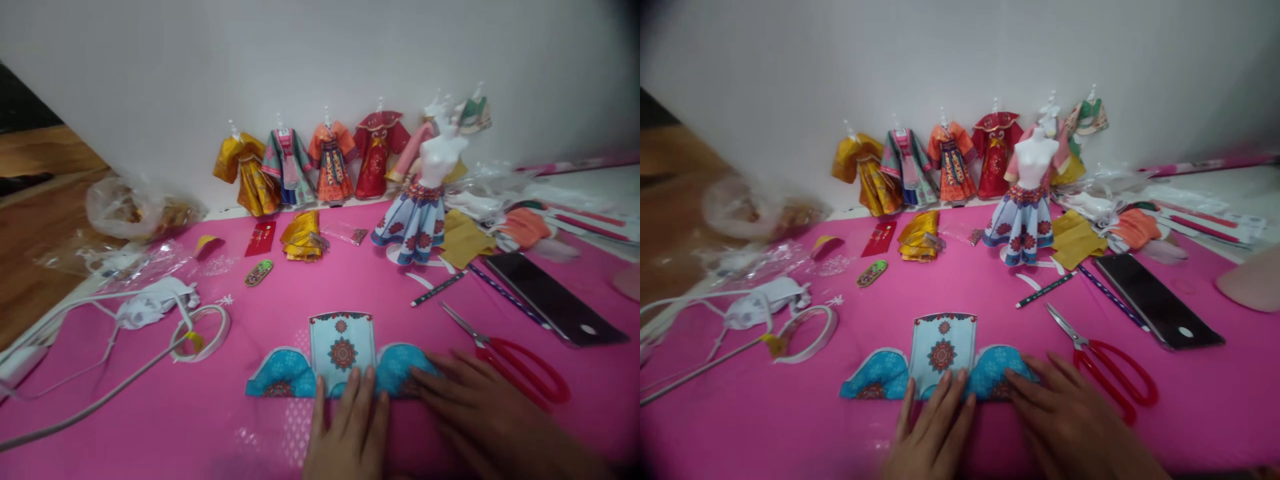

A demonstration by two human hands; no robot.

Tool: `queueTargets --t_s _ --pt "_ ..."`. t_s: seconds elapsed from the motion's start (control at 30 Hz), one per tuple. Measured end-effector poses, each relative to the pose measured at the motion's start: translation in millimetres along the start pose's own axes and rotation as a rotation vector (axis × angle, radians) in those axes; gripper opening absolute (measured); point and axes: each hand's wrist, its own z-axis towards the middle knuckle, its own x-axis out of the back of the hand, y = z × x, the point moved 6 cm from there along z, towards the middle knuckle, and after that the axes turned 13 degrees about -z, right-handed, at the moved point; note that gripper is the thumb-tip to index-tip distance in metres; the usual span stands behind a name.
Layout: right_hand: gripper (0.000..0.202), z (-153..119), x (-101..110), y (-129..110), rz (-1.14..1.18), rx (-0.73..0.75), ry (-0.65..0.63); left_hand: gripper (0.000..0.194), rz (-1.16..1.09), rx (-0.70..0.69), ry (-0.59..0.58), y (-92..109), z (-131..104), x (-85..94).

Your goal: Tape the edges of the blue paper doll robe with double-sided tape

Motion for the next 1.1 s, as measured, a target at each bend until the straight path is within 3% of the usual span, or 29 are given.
queueTargets --t_s 0.17,0.3,0.5,0.67,0.8,0.97,1.1 --pt "0.049 -39 -38 -1 -0.162 0.124 0.022 0.052 0.174 0.146 -0.156 -31 -45 18.0" --pt "0.06 -66 -68 0 -0.166 0.158 -0.064 0.055 0.254 0.209 -0.202 -43 -72 27.4" --pt "0.068 -83 -88 8 -0.174 0.153 -0.08 0.059 0.224 0.188 -0.191 -40 -78 26.9" --pt "0.062 -93 -93 19 -0.132 0.148 -0.001 0.062 0.182 0.179 -0.168 -35 -79 25.9" --pt "0.058 -65 -76 3 -0.134 0.183 0.049 0.062 0.198 0.245 -0.198 -39 -76 28.6" --pt "0.053 19 -30 -46 -0.095 0.239 0.163 0.056 0.206 0.294 -0.218 -44 -60 34.6" --pt "0.035 62 -14 -70 0.014 0.197 0.187 0.058 0.212 0.287 -0.196 -46 -57 35.0"
